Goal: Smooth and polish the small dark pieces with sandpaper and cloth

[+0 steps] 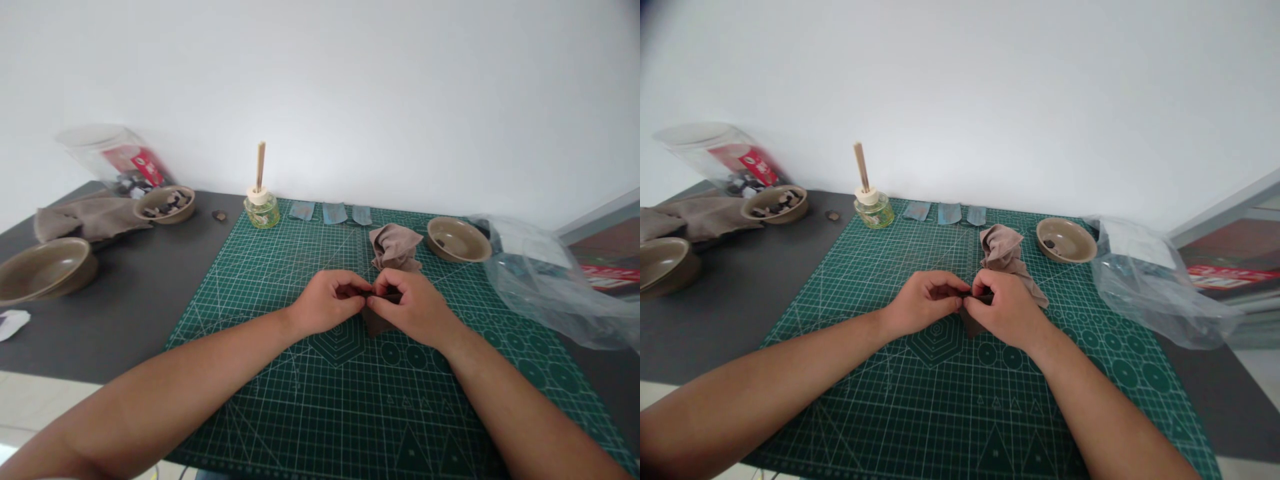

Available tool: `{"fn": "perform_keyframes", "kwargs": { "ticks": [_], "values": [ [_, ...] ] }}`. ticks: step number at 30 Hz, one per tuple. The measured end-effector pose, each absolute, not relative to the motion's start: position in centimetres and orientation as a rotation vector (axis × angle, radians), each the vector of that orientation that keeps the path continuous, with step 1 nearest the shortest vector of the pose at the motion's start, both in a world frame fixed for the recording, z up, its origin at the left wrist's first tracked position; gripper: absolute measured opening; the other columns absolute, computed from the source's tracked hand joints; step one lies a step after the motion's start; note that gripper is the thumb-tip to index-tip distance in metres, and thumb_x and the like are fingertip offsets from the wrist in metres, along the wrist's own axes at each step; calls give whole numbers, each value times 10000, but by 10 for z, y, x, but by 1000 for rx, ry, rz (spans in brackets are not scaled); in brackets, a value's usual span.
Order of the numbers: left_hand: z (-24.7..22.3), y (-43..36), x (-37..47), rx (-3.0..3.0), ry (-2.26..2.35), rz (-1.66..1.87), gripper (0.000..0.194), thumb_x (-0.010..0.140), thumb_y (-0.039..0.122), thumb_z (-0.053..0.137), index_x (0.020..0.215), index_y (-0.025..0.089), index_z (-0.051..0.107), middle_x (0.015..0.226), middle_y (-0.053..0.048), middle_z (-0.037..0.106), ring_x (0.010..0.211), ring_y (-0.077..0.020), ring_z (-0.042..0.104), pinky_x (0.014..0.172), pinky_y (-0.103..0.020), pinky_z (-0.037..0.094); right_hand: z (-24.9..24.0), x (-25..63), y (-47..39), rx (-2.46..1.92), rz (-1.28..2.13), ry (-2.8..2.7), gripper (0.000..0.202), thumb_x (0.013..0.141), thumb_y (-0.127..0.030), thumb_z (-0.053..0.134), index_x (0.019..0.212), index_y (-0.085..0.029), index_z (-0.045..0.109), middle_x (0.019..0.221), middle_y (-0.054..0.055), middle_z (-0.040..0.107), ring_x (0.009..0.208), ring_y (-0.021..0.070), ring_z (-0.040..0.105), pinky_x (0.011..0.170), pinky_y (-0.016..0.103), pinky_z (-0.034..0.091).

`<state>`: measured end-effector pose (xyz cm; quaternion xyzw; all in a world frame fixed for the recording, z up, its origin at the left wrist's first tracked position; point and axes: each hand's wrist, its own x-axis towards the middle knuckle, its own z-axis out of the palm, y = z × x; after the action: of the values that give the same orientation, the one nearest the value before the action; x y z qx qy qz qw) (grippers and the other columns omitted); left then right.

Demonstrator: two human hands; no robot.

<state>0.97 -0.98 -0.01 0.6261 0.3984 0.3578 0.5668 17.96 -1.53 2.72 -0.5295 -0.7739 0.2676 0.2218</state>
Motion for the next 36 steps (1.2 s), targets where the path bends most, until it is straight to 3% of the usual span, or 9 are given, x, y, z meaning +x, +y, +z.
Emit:
{"fn": "perform_keyframes", "kwargs": {
  "ticks": [36],
  "values": [
    [-1,-10,10,1503,946,846,207,678,118,598,863,123,690,763,-42,686,677,-131,627,611,-229,511,28,180,-16,-1445,727,-2158,123,700,-209,577,604,-187,502,550,-37,515,510,103,443,486,229,313]
  ]
}}
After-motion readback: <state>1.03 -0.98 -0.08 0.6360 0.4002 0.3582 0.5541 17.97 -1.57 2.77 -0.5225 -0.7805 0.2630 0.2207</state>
